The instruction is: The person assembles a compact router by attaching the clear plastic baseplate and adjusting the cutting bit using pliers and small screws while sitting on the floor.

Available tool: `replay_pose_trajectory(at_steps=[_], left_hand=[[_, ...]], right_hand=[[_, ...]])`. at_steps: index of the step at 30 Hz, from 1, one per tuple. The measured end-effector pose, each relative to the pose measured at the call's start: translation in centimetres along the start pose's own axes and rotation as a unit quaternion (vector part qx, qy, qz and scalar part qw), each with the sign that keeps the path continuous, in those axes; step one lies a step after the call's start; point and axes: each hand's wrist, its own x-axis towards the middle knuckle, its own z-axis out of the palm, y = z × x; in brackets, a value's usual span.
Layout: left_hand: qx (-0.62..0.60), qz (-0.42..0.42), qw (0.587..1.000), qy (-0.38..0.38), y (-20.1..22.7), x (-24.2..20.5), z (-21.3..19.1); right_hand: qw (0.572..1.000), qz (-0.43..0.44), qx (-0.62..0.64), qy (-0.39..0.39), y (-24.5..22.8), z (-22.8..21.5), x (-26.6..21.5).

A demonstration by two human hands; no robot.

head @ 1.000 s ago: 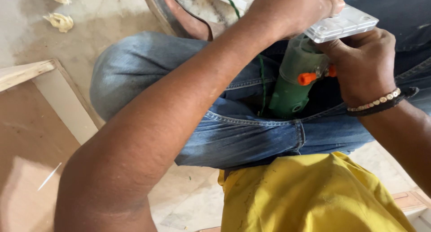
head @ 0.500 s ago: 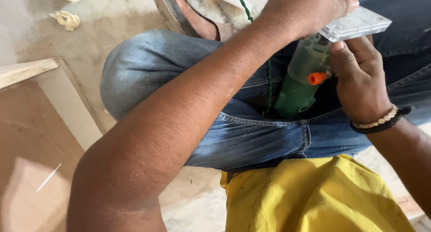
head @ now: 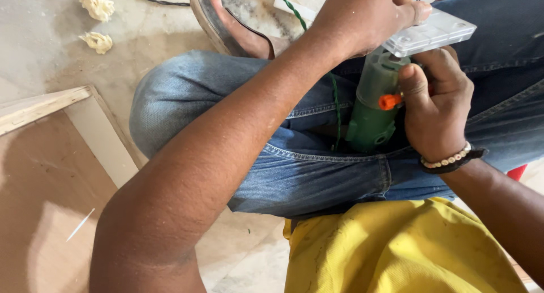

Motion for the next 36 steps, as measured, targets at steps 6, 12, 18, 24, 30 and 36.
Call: replay_pose_trajectory(at_steps=[6, 12, 18, 24, 30, 36], left_hand=[[0.004, -0.004, 1.000, 0.002, 0.6, -0.1, -0.5], [0.007, -0.005, 1.000, -0.002, 0.4, -0.1, -0.3], [0.012, -0.001, 1.000, 0.007, 0.1, 0.0, -0.1], [0.015, -0.015, 1.000, 0.003, 0.4, 0.0, -0.1], [0.006, -0.008, 1.000, 0.002, 0.4, -0.1, -0.4], [0.001, -0.006, 1.000, 0.015, 1.1, -0.2, -0.6]], right_hand=[[0.999, -0.002, 0.033, 0.014, -0.5, 0.3, -0.1], [0.996, 0.021, 0.086, 0.002, -2.1, 0.6, 0.8], [0.998, 0.020, -0.018, -0.062, -0.5, -0.8, 1.4], [0.994, 0.014, -0.071, -0.084, -0.1, -1.0, 1.9], [0.999, 0.015, -0.034, -0.037, -0.7, -0.6, 1.1], [0.989, 0.021, 0.143, -0.004, -1.5, 0.2, 1.3]])
